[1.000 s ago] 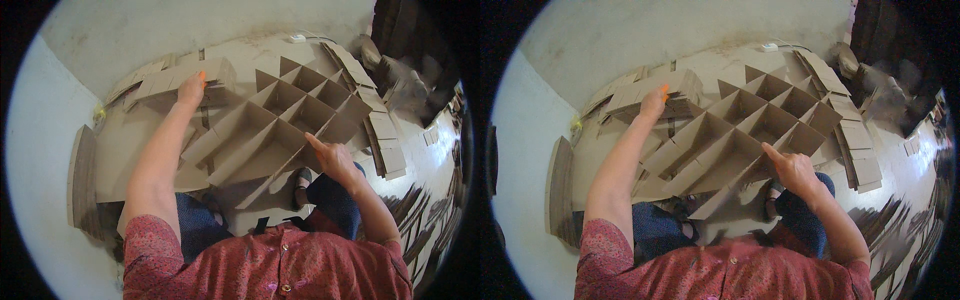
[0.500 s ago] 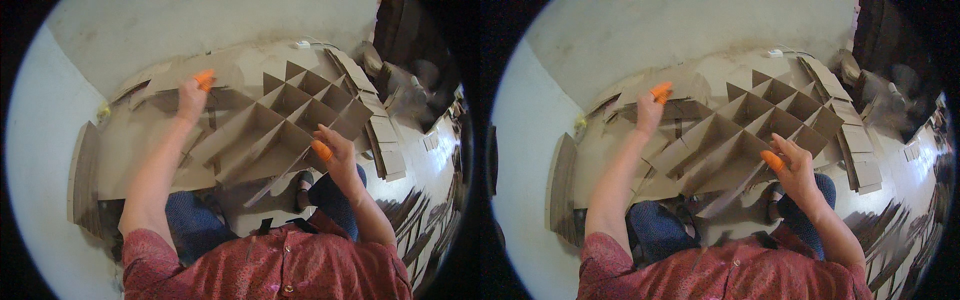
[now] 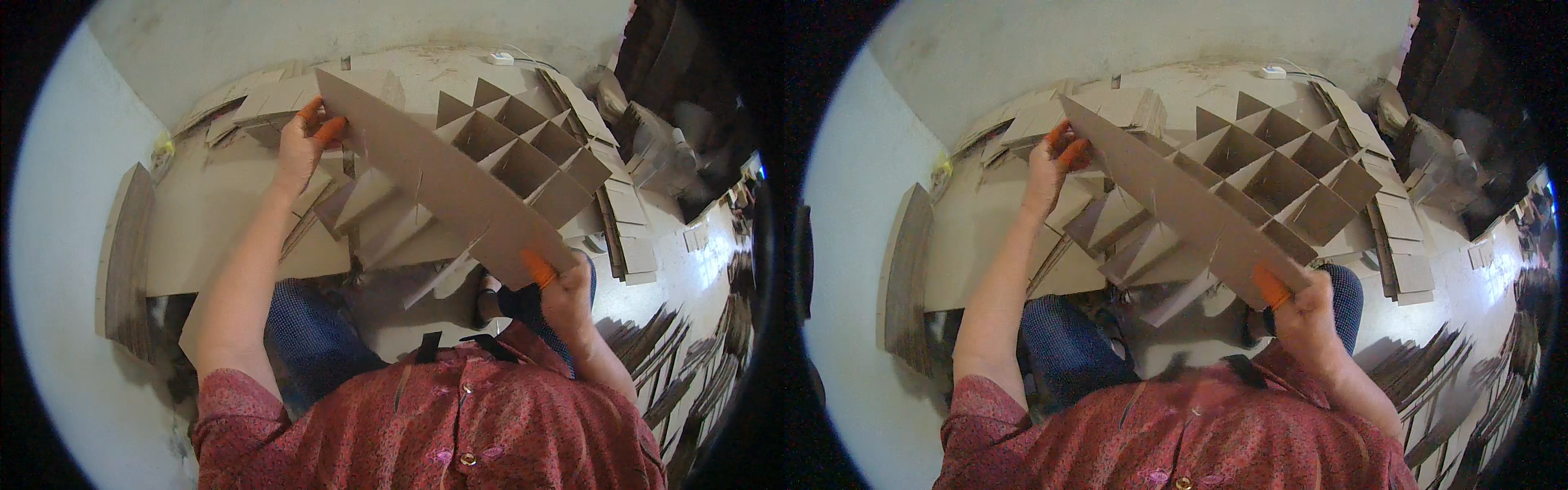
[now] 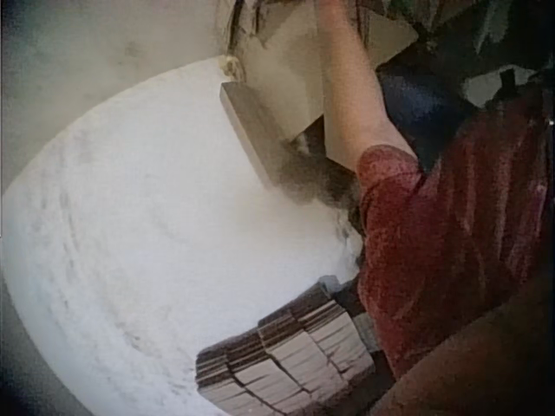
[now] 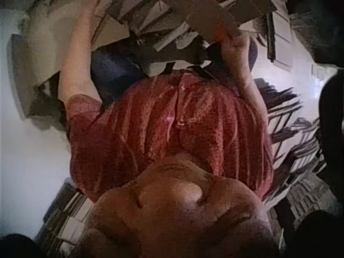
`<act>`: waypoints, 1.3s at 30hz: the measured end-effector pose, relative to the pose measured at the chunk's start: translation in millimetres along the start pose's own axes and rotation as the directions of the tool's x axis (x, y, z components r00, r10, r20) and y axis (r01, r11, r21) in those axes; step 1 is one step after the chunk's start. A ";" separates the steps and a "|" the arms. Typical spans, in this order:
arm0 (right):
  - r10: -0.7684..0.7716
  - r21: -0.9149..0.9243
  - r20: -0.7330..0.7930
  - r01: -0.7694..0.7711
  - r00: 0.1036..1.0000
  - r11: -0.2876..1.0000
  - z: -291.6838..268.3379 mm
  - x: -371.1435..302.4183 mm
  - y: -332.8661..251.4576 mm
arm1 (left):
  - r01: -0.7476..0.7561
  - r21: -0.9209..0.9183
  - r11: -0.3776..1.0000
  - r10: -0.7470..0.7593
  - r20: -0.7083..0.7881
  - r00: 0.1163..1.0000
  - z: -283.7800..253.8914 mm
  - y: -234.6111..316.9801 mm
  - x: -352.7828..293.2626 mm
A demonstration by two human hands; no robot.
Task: The person sits on the floor and repeatedly folds pre-scored cardboard sheets into multi-compartment dividers, then stacks the finished units. The person handles the cardboard by hand, folding along scored lines and stacking completed pieces.
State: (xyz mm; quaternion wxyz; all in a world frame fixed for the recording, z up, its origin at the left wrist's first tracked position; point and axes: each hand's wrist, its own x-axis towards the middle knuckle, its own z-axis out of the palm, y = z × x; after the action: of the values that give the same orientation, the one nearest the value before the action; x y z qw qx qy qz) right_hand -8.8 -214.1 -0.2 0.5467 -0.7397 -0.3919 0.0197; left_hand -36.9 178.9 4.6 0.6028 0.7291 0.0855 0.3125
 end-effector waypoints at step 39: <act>0.061 -0.475 0.421 0.162 0.905 0.865 21.7 11.3 -6.7 | -0.255 0.440 0.861 0.340 -0.126 0.932 47.2 -51.8 -183.2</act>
State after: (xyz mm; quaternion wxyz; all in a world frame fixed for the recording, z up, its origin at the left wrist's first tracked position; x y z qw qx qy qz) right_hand -14.6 -189.5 1.1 0.2392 -0.8226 -0.5120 0.0626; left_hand -142.2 61.5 -111.9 0.3662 0.8099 0.0960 0.4480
